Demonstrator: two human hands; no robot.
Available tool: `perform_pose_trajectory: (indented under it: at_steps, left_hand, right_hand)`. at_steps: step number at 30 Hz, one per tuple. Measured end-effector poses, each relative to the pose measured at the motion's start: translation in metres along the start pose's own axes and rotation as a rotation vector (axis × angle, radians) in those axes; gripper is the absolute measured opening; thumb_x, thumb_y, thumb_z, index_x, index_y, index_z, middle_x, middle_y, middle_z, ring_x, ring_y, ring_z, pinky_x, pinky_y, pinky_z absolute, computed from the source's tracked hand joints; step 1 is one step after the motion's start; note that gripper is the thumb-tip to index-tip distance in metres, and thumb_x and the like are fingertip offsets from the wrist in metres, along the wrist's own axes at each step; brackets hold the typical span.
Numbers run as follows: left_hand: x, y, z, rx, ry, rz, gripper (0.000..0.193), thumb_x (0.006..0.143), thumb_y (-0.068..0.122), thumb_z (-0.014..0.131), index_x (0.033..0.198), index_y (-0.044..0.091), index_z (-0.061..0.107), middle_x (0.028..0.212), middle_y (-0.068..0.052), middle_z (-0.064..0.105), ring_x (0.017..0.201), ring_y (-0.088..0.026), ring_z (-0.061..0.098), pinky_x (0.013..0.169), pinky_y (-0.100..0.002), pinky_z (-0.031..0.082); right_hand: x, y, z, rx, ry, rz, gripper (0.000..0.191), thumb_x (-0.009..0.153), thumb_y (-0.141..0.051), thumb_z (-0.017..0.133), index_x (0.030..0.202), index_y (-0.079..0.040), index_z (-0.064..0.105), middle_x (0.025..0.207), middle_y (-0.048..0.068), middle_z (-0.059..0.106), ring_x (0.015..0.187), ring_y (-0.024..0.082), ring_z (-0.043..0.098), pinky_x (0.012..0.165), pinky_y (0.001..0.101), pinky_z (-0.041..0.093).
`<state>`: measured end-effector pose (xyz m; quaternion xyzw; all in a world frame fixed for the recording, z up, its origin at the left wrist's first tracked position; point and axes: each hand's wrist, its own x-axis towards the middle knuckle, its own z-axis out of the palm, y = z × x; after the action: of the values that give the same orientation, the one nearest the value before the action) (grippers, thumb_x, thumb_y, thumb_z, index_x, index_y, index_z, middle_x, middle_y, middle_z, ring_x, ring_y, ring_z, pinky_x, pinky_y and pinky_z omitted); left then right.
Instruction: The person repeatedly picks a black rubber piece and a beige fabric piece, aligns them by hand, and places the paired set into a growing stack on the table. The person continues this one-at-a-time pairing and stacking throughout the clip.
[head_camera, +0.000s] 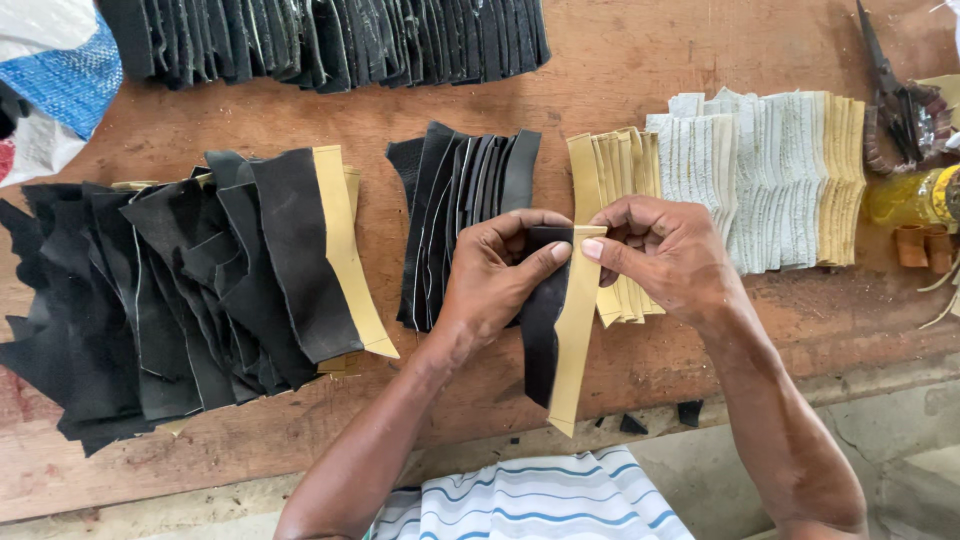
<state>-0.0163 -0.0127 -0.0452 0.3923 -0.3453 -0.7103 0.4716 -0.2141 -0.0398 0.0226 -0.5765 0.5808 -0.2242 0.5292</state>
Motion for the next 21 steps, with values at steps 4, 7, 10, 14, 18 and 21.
perform_pose_trajectory:
  at_steps: [4,7,10,14,18,21]
  left_hand:
    - [0.009,-0.008,-0.005,-0.188,-0.031,-0.119,0.027,0.091,0.004,0.077,0.116,-0.004,0.072,0.098,-0.009,0.076,0.085,-0.010,0.070,0.075,-0.025,0.061]
    - [0.011,-0.012,-0.008,-0.238,-0.029,-0.145,0.025,0.092,0.004,0.076,0.115,-0.004,0.072,0.097,-0.009,0.077,0.084,-0.010,0.071,0.075,-0.024,0.062]
    - [0.012,-0.012,-0.009,-0.214,-0.018,-0.141,0.024,0.092,0.005,0.076,0.114,-0.004,0.073,0.094,-0.010,0.077,0.081,-0.010,0.071,0.072,-0.024,0.061]
    - [0.008,-0.008,-0.007,-0.090,0.007,-0.115,0.024,0.091,0.007,0.075,0.113,-0.002,0.073,0.093,-0.009,0.078,0.081,-0.009,0.072,0.072,-0.024,0.064]
    - [0.005,-0.006,-0.004,-0.104,0.006,-0.082,0.023,0.093,0.006,0.075,0.114,-0.003,0.073,0.095,-0.008,0.077,0.083,-0.009,0.071,0.074,-0.024,0.063]
    - [0.005,-0.004,-0.004,-0.155,-0.021,-0.068,0.024,0.092,0.005,0.075,0.115,-0.003,0.072,0.098,-0.007,0.077,0.086,-0.009,0.072,0.079,-0.023,0.063]
  right_hand:
    - [0.005,0.005,-0.001,-0.017,0.040,0.005,0.017,0.092,-0.012,0.074,0.102,0.002,0.073,0.083,0.006,0.074,0.072,0.010,0.070,0.063,0.0230,0.059]
    - [0.009,0.009,0.001,-0.042,0.034,0.010,0.017,0.092,-0.012,0.074,0.103,0.002,0.073,0.082,0.006,0.074,0.072,0.011,0.070,0.063,0.0232,0.059]
    - [0.010,0.012,0.002,-0.032,0.043,-0.004,0.017,0.093,-0.012,0.074,0.102,0.002,0.073,0.082,0.006,0.073,0.072,0.010,0.069,0.063,0.0234,0.058]
    - [0.010,0.012,0.006,-0.066,0.051,-0.021,0.015,0.093,-0.012,0.074,0.100,0.002,0.071,0.080,0.005,0.073,0.070,0.009,0.069,0.061,0.0233,0.058]
    - [0.006,0.011,0.010,-0.027,0.051,-0.027,0.014,0.094,-0.011,0.072,0.100,0.002,0.071,0.081,0.004,0.071,0.071,0.008,0.067,0.061,0.0226,0.057]
    - [0.005,0.007,0.010,-0.061,0.059,-0.018,0.014,0.094,-0.011,0.072,0.100,0.001,0.071,0.079,0.004,0.071,0.068,0.007,0.066,0.059,0.0220,0.056]
